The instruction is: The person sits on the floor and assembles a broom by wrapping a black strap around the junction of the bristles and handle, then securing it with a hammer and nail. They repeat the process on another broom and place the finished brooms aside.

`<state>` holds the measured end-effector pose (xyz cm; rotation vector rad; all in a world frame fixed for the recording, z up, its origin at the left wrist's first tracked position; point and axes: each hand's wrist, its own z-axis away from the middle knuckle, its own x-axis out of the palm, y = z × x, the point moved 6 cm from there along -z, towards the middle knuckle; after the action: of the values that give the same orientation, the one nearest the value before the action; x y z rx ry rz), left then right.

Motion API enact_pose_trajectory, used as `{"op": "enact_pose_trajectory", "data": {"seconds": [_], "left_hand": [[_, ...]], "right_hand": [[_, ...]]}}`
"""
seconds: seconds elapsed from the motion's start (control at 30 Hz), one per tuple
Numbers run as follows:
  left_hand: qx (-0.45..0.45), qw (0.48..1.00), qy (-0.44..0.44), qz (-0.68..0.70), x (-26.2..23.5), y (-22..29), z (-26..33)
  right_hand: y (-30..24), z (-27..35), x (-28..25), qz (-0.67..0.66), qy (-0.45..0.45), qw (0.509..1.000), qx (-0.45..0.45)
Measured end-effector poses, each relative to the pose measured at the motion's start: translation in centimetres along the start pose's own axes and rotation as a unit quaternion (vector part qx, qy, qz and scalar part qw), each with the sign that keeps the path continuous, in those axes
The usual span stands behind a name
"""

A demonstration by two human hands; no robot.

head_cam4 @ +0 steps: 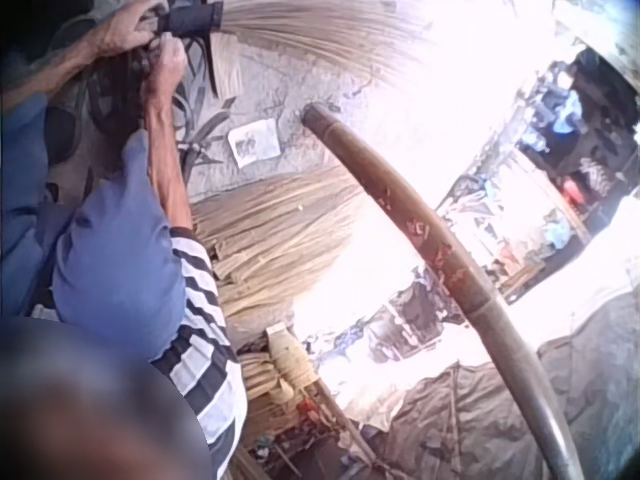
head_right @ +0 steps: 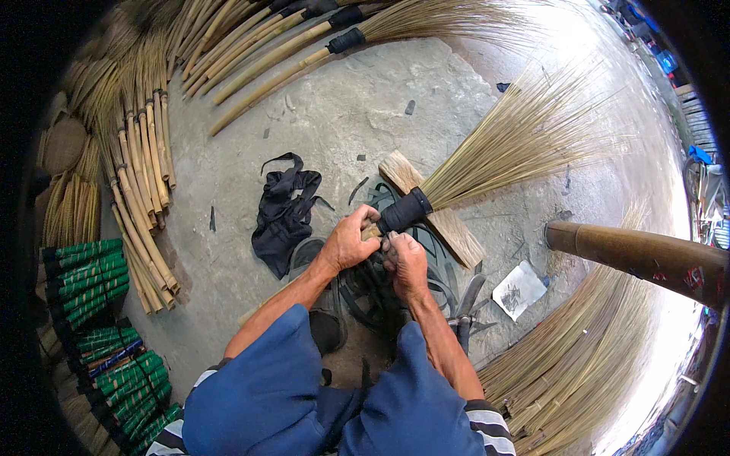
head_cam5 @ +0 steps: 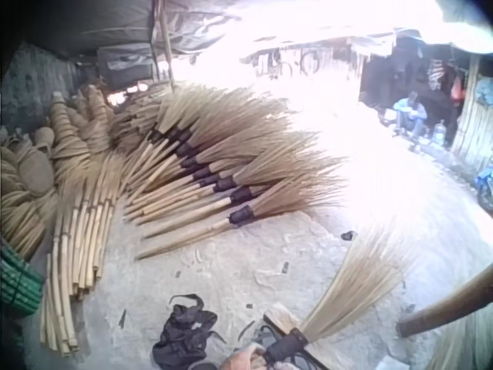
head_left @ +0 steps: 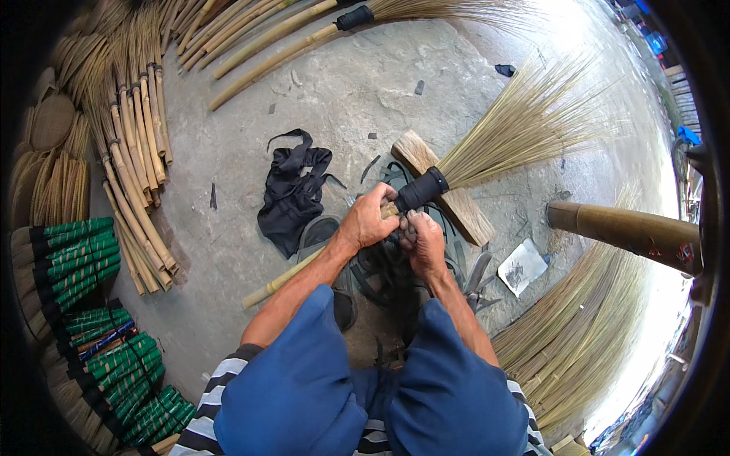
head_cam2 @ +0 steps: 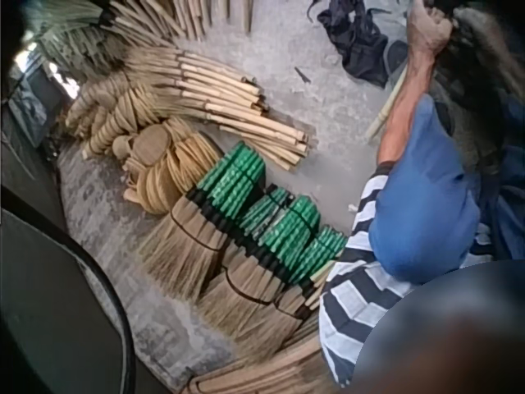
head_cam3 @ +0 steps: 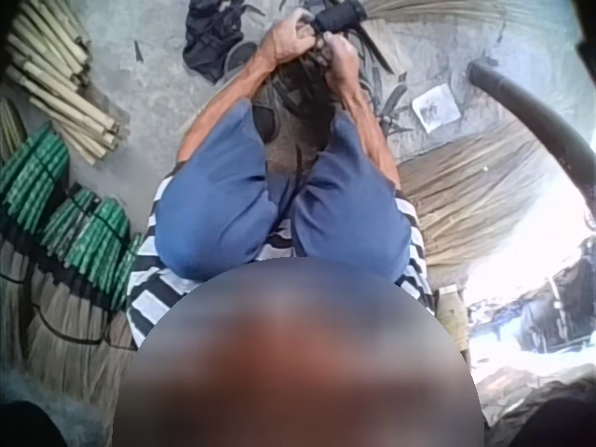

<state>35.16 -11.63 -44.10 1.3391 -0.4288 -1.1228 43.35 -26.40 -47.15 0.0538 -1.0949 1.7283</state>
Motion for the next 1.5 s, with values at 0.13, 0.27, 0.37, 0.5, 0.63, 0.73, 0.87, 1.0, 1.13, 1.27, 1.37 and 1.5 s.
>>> {"op": "enact_pose_trajectory", "data": {"seconds": [0.13,0.27,0.37,0.5,0.63,0.73,0.87,1.0,1.13,1.27,1.37,1.5], "left_hand": [[0.04,0.999,0.014,-0.001,-0.4,0.6,0.0],[0.012,1.0,0.002,0.02,-0.3,0.2,-0.1],[0.019,1.0,0.002,0.024,-0.3,0.2,-0.3],[0.01,1.0,0.005,0.017,-0.3,0.1,-0.4],[0.0,1.0,0.003,0.017,-0.5,0.3,-0.4],[0.004,1.0,0.004,0.007,-0.7,0.3,-0.5],[0.011,1.0,0.005,0.006,-0.8,0.2,-0.9],[0.003,1.0,0.01,0.012,-0.9,0.0,-0.9],[0.017,1.0,0.005,0.006,-0.8,0.4,-0.5],[0.03,0.999,0.009,-0.041,-0.8,0.9,-0.2],[0.028,0.998,0.007,-0.05,-0.7,0.9,-0.2],[0.046,0.996,0.015,-0.073,-0.5,0.9,0.0]], "right_hand": [[-1.4,0.6,1.0,0.142,0.019,0.985,-0.097],[-4.1,2.1,2.7,0.349,0.099,0.893,-0.266],[-4.2,2.3,2.5,0.396,0.122,0.891,-0.186],[-5.6,2.9,3.1,0.481,0.103,0.828,-0.27],[-5.8,2.8,3.2,0.511,0.082,0.794,-0.319],[-5.1,2.1,2.9,0.526,0.082,0.798,-0.281],[-3.1,0.8,2.0,0.386,0.048,0.912,-0.126],[-0.6,0.5,1.6,0.07,0.019,0.994,0.076],[-0.2,0.2,1.6,0.045,0.006,0.994,0.094],[0.2,-0.4,1.1,0.024,-0.005,0.994,0.11],[0.3,-0.7,0.6,0.005,-0.031,0.992,0.119],[0.7,-1.1,0.2,0.016,-0.056,0.992,0.111]]}}
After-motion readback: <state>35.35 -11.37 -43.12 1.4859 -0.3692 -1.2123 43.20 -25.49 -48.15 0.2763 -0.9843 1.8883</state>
